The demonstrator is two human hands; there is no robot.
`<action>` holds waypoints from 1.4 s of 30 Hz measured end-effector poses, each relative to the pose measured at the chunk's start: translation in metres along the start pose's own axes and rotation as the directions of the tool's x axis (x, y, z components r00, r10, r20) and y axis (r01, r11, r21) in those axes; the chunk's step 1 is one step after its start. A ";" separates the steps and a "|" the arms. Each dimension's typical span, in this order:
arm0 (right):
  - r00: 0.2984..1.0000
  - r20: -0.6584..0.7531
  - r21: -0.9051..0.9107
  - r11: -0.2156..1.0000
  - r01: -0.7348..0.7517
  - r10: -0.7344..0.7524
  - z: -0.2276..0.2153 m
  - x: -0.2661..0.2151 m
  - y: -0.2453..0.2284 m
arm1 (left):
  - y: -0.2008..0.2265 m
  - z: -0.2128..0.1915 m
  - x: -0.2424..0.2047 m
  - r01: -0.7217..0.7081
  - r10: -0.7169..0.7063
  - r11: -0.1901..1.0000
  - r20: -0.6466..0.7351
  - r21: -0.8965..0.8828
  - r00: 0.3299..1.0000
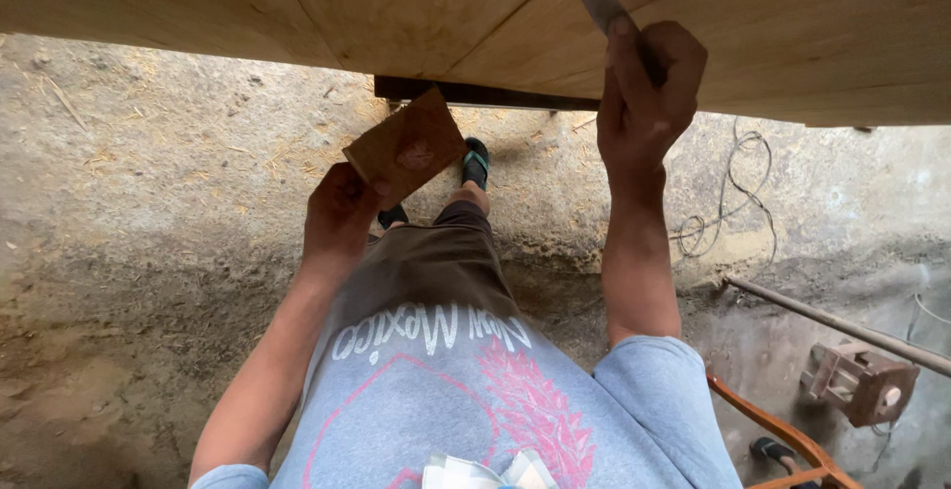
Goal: The person uses a putty knife to scoop a pinkish filler from a small wooden block and applies it into cracks and gaps on the underside of a large wooden board. The person repeatedly scoops and spreads the filler along the seams of the board.
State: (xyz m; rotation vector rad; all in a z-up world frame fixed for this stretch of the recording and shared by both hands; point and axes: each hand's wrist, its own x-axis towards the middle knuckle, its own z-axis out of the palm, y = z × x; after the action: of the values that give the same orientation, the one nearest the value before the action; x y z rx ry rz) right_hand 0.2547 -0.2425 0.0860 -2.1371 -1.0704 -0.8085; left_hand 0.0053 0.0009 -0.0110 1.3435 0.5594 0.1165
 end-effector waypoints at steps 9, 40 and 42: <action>0.999 0.049 0.000 1.000 -0.013 0.013 0.015 -0.011 0.004 | 0.004 0.001 0.000 0.007 -0.007 1.000 -0.009 -0.028 1.000; 0.999 -0.020 -0.205 0.978 0.037 -0.042 -0.005 -0.011 0.027 | -0.003 -0.003 -0.008 -0.015 0.014 0.999 -0.016 -0.051 1.000; 0.999 -0.037 -0.229 0.973 0.002 -0.011 -0.003 -0.004 0.028 | -0.003 -0.002 -0.005 -0.014 0.012 0.996 -0.022 -0.092 1.000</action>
State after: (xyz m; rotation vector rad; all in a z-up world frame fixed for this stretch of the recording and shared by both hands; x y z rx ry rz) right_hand 0.2753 -0.2610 0.0779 -2.2982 -1.0062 -1.0150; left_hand -0.0007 -0.0006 -0.0124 1.2576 0.5564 0.1658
